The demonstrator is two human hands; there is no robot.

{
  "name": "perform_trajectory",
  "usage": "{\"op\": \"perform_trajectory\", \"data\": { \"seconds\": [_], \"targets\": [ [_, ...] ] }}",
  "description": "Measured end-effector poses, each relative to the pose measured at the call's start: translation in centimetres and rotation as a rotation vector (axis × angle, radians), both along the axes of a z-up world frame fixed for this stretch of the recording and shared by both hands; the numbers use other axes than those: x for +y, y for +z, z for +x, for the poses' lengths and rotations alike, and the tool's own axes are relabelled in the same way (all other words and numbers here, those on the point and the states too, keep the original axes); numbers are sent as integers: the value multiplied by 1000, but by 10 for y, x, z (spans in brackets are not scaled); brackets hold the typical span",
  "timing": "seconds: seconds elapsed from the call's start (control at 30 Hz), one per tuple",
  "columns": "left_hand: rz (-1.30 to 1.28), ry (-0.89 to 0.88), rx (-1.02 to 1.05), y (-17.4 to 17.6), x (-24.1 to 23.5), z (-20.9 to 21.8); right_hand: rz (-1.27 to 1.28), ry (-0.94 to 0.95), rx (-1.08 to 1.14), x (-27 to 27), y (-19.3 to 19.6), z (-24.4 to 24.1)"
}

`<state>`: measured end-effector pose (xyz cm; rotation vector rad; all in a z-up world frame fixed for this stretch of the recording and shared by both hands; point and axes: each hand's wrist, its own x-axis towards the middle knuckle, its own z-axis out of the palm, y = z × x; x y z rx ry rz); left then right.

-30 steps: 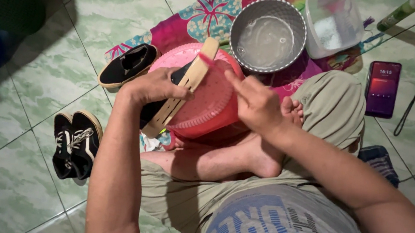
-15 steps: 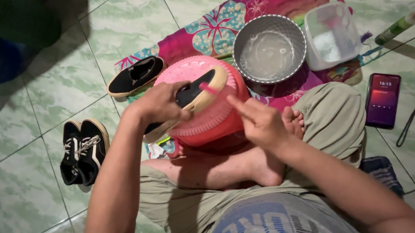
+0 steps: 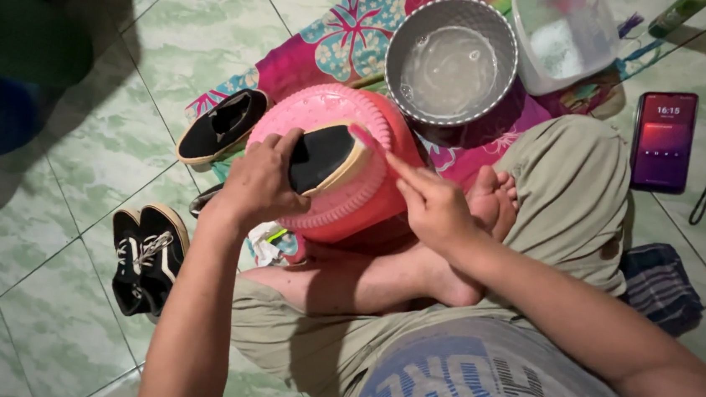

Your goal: The person scrubs a black slip-on shoe with a pink toothbrush, repeatedly dipping the brush into a metal bowl of soapy water. They clean the sides, sole, and yellow outsole of the shoe while sitting on the floor.

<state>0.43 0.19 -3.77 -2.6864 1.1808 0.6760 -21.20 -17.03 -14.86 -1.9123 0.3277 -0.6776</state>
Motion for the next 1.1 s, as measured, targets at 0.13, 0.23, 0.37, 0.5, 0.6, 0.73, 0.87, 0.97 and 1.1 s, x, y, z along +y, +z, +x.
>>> {"op": "perform_trajectory", "data": {
  "seconds": [0.13,0.23,0.37,0.5,0.6,0.73,0.87,0.97,1.1],
  "targets": [
    [60,-71,-97,8,-5,-12,78,-40,106,-11,22,4],
    [100,-53,-109,13,-7,-19,-98,-4,33,-7,20,-15],
    [84,-114,-168,6,-3,-21,-75,18,69,-12,32,-19],
    [97,-205,-272,9,-1,-22,-41,67,51,-21,38,-4],
    [90,-23,-385,7,4,-36,-56,116,63,-21,42,-23],
    [-154,304,-593,-35,20,-72,24,206,103,-26,27,-53],
    [-591,859,-341,-95,20,-114,4,238,153,-30,8,-63],
    [-989,1180,-158,-90,0,-127,-53,193,329,-32,5,-55],
    [-1054,1534,62,-52,-22,-108,-269,118,374,-37,-2,-54]
  ]
}}
